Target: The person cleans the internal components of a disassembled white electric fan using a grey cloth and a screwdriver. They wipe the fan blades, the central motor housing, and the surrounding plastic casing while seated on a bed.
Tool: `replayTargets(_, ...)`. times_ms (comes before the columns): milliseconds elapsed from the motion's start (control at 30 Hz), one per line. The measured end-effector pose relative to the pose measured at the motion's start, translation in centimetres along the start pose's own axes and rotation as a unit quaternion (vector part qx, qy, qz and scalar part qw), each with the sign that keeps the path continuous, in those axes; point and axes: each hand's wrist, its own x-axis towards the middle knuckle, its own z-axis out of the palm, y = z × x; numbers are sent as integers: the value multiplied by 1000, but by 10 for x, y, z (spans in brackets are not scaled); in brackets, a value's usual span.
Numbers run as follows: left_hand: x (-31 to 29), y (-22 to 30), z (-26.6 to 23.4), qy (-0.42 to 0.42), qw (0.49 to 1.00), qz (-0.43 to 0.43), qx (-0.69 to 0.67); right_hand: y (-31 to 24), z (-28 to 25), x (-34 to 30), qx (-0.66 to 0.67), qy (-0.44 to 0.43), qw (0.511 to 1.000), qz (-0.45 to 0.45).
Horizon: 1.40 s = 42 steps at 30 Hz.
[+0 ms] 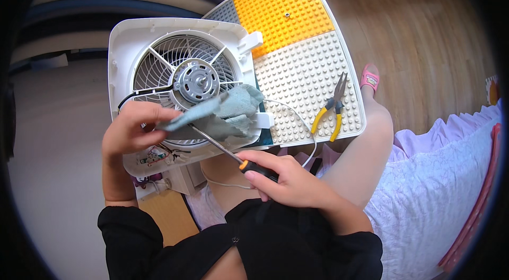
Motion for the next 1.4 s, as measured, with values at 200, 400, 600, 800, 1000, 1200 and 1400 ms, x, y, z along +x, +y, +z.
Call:
replayTargets(200,5,8,0,-56,995,84,-22,24,4,9,104,-10,994,-40)
replayTargets(400,-7,9,-6,160,985,35,60,32,-24,-16,96,-45,986,-131)
replayTargets(600,-21,-23,-14,457,809,-313,198,29,-57,-36,-19,40,996,-80)
replayTargets(800,-35,-76,-34,391,868,-272,-139,54,-72,13,-75,74,993,51)
replayTargets(1000,-47,-105,-33,446,843,-218,-207,47,-62,57,-170,116,978,-17)
replayTargets(1200,-56,-120,-30,429,838,-237,-241,29,-58,68,-149,70,986,16)
replayTargets(1400,-48,-107,-25,421,832,-225,-283,3,-53,82,-74,5,989,124)
